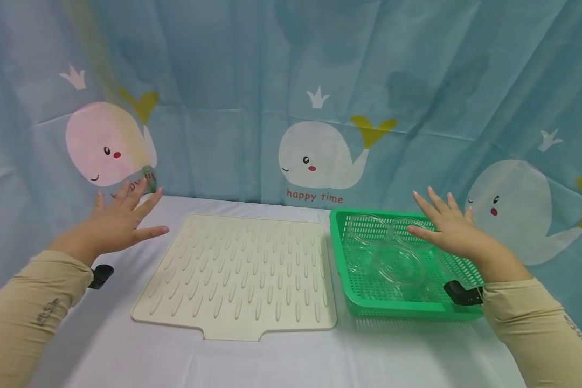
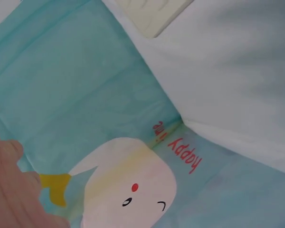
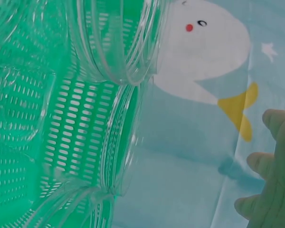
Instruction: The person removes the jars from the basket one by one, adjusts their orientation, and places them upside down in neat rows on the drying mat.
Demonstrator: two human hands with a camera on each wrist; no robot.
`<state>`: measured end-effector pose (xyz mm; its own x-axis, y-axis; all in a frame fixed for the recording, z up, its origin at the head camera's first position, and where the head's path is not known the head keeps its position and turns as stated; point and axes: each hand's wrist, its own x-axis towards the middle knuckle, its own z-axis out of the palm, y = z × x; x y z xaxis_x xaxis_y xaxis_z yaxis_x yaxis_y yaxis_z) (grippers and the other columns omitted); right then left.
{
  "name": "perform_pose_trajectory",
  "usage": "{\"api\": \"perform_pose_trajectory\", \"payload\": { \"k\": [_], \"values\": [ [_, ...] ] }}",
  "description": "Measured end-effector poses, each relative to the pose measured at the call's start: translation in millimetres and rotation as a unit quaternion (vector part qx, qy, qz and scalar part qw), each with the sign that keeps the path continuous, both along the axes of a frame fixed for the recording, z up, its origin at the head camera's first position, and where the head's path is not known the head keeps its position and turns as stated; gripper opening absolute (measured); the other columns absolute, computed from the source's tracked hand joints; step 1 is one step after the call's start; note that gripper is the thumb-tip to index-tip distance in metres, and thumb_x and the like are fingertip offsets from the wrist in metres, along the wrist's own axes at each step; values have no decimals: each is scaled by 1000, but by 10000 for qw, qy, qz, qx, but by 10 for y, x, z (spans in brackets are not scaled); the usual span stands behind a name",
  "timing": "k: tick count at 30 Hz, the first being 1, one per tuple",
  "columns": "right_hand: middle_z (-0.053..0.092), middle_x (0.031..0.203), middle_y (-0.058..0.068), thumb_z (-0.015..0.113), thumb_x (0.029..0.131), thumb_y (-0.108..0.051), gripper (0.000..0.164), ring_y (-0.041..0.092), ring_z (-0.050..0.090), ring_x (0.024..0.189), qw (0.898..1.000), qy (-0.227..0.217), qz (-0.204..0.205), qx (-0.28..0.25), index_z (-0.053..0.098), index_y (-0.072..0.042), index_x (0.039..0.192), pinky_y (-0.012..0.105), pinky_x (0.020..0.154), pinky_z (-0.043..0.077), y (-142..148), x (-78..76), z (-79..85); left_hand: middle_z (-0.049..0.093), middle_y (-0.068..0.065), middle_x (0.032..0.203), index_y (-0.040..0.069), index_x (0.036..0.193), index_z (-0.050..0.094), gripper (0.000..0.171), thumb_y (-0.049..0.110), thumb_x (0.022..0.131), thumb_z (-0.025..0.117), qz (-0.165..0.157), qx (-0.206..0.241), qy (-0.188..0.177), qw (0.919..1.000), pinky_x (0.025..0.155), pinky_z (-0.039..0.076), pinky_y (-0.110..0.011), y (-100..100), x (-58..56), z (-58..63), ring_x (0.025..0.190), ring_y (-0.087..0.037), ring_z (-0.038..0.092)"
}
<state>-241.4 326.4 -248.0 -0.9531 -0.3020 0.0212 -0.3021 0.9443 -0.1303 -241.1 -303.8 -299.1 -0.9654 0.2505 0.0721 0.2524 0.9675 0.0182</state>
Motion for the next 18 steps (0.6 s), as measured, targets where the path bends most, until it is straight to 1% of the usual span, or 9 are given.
{"api": "perform_pose_trajectory", "payload": {
  "k": [2,4,6,9,12,18],
  "values": [
    [-16,151,16,44,89,-57,84,48,-22,129,10000,-14,16,11,-9,-26,147,72,90,-16,-7,-3,5,-23,-14,149,23,146,-12,96,73,81,37,-19,-58,0,10000,89,-17,-72,-8,-10,-64,131,-40,-24],
    [-17,151,16,44,89,-56,84,48,-22,129,10000,-34,30,10,-9,-26,147,72,90,-16,-9,-2,8,-21,-15,149,20,146,-12,99,74,79,37,-74,-143,-9,9999,90,-13,-74,-17,-35,-150,133,-41,-20],
    [-17,151,16,44,90,-56,84,48,-21,129,10000,-31,47,19,-9,-26,147,72,90,-16,-10,-2,6,-17,-16,150,17,147,-10,102,75,78,39,-148,-118,-61,9998,92,-11,-73,-17,-60,-239,134,-42,-16],
    [-16,151,16,44,89,-56,84,49,-21,129,10000,-8,73,19,-9,-25,147,73,90,-16,-13,-2,1,-13,-17,151,13,147,-5,104,73,77,44,-232,69,-215,9995,93,-11,-72,-10,-82,-367,135,-40,-16],
    [-15,151,17,45,89,-56,84,48,-21,130,10000,7,78,-22,-8,-25,147,73,90,-16,-16,4,-3,-10,-18,151,11,148,-2,106,72,76,47,-252,309,-352,9986,94,-13,-71,0,-94,-470,134,-40,-17],
    [-16,151,15,45,89,-55,84,48,-21,130,9999,-36,58,-97,-8,-26,147,72,91,-16,-16,18,-1,-5,-20,151,8,147,-1,108,71,76,50,-231,358,-358,9985,94,-16,-69,-39,-143,-672,135,-42,-14]
  ]
}}
